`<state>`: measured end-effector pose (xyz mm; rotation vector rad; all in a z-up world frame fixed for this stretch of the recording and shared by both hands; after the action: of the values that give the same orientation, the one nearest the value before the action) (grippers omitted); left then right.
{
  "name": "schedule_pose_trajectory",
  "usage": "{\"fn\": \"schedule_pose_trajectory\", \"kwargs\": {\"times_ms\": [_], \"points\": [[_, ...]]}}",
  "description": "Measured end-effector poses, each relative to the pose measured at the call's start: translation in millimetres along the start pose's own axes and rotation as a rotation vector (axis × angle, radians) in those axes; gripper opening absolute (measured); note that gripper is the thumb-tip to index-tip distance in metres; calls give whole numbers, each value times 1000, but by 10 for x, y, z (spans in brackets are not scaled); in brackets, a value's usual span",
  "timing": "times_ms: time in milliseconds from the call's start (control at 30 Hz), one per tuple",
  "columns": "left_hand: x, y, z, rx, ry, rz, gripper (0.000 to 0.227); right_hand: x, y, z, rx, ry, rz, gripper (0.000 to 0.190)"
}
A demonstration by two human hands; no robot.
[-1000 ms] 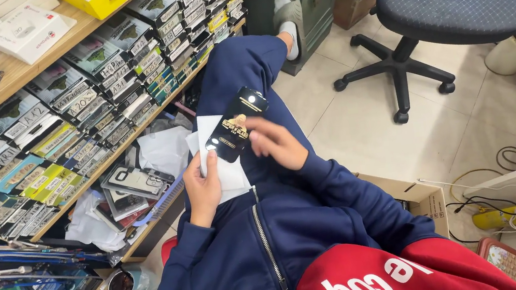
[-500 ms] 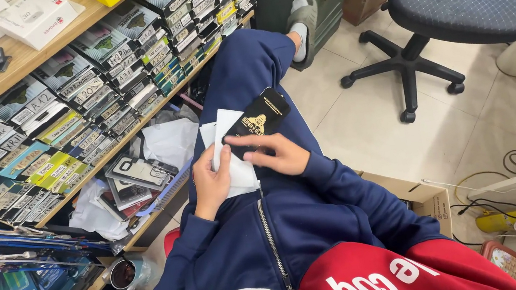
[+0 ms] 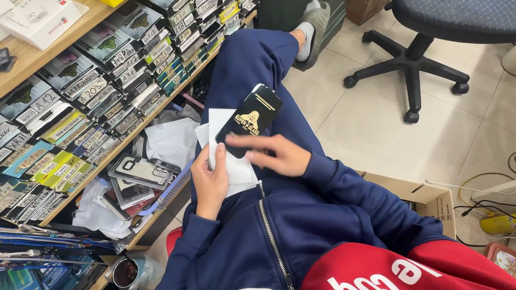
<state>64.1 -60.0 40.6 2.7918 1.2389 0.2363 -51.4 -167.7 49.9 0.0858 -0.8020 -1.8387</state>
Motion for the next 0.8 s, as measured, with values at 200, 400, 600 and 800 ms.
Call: {"fn": "schedule_pose_trajectory", "kwargs": {"times_ms": [200, 400, 600, 800], "points": [[1, 28, -11, 22, -15, 2, 27, 48, 116, 340, 33, 26, 9, 38], [15, 12, -15, 40, -15, -5, 25, 362, -33, -112, -35, -16, -246, 57], [66, 68, 237, 57, -45, -41, 25, -71, 56, 262, 16, 15, 76, 38], [81, 73, 233, 81, -46, -53, 29, 18, 110, 299, 24, 75, 74, 31]]}}
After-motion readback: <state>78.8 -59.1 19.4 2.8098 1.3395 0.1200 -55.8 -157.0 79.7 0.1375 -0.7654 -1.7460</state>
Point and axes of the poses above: each hand's wrist, its own y-axis towards the middle knuckle, its own x-axis out of the back of the hand, z = x × y, the point moved 10 cm from there along y, towards the middle knuckle, and after that the axes turned 13 degrees about x, right-handed, at the moved point
